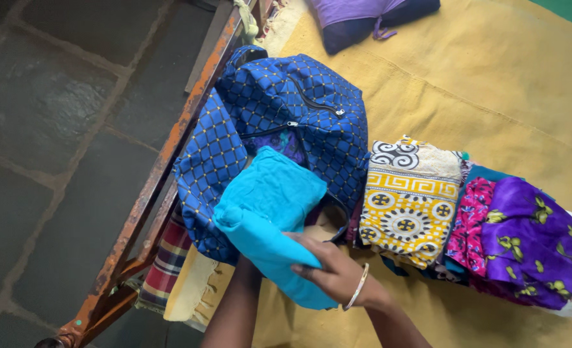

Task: The person takes various folded clothes out of a blue bag by hand and arranges them in separate stacks on a bed.

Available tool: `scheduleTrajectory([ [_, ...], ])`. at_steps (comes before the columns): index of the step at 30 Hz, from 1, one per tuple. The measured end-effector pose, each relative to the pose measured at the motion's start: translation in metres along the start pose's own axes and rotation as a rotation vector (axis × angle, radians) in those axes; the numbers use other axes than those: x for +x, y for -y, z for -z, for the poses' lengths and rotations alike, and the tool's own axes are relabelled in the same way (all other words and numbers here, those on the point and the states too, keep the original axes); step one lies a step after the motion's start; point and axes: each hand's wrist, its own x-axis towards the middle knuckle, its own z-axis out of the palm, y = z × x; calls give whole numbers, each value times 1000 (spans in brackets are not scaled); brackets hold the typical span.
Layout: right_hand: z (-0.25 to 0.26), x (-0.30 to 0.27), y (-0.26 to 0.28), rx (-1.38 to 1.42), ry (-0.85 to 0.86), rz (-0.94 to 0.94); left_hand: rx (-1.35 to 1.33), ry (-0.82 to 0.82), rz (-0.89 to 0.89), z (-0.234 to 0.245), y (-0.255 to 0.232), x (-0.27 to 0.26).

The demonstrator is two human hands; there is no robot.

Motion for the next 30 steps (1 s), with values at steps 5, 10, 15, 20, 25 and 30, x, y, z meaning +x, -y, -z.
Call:
scheduleTrajectory([
  [5, 17, -19, -28, 378, -85, -189, 80, 27, 34, -27, 2, -5],
  [10, 49, -38, -35, 312, -409, -154, 139, 68, 77, -49, 11, -4],
  [15, 58, -54, -50, 167, -620, -73, 118, 60, 168, -53, 33, -1],
  [20, 75, -93, -71, 453, -479, -26, 103, 63, 246, -53, 71, -8],
  [25, 68, -135, -112, 1268, -300, 9, -11, 165, 391, -45, 111, -6],
  [30, 76, -182, -98, 1111, -427, -13, 69, 120, 576, -66, 148, -5],
])
